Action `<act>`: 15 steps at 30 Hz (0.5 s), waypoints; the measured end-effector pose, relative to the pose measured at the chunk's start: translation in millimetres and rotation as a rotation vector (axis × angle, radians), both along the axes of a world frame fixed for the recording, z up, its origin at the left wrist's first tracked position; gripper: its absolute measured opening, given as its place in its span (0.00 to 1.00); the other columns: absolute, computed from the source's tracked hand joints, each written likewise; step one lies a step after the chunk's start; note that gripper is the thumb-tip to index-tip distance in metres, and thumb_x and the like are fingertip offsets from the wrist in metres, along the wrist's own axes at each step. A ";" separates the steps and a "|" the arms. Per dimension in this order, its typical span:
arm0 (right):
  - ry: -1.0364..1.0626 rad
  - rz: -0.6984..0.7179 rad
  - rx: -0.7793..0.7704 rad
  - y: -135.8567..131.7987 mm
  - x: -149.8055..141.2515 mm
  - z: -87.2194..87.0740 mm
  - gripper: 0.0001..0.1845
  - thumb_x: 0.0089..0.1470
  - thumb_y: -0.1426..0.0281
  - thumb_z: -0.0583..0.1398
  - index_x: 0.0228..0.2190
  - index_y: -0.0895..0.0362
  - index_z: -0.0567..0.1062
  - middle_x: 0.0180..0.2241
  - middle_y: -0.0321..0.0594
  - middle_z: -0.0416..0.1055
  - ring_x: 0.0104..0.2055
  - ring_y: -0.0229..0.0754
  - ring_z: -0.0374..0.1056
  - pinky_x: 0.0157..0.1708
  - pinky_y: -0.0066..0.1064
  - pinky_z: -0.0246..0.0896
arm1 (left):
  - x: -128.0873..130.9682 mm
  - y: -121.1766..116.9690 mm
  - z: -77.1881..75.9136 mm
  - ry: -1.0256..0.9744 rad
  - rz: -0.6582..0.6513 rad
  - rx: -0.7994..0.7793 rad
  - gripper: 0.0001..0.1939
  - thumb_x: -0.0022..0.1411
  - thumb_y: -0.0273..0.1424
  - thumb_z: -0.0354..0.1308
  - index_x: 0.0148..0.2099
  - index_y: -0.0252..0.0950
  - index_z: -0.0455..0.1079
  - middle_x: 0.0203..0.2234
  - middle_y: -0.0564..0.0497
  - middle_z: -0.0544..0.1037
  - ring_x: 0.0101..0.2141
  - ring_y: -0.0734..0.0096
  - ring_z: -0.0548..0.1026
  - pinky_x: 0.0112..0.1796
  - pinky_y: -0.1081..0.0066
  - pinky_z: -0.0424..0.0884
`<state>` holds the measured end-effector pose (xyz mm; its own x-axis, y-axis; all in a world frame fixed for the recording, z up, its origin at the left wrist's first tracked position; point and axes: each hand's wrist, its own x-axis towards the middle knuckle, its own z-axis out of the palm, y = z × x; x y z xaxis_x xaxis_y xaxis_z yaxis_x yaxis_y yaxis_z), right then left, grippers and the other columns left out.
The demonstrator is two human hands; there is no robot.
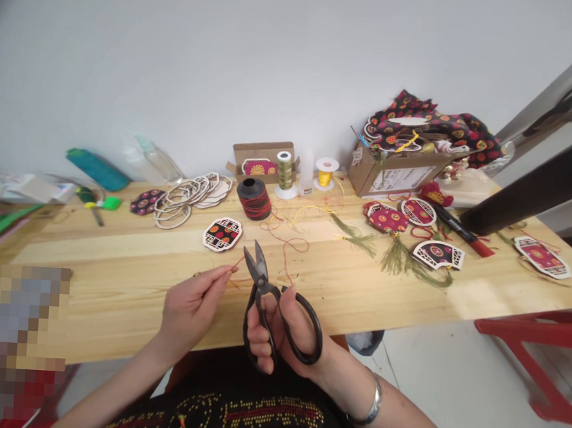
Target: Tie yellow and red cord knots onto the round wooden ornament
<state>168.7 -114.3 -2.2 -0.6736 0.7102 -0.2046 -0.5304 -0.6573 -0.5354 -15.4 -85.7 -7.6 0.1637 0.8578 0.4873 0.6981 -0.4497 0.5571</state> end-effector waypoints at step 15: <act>-0.254 -0.026 0.030 -2.1 1.7 -4.2 0.37 0.38 0.32 0.51 0.24 0.56 0.61 0.15 0.23 0.47 0.13 0.26 0.39 0.09 0.20 0.38 | 1.1 -2.5 -2.7 -0.025 0.000 -0.026 0.10 0.62 0.28 0.54 0.42 0.34 0.76 0.35 0.48 0.83 0.34 0.69 0.80 0.34 0.73 0.75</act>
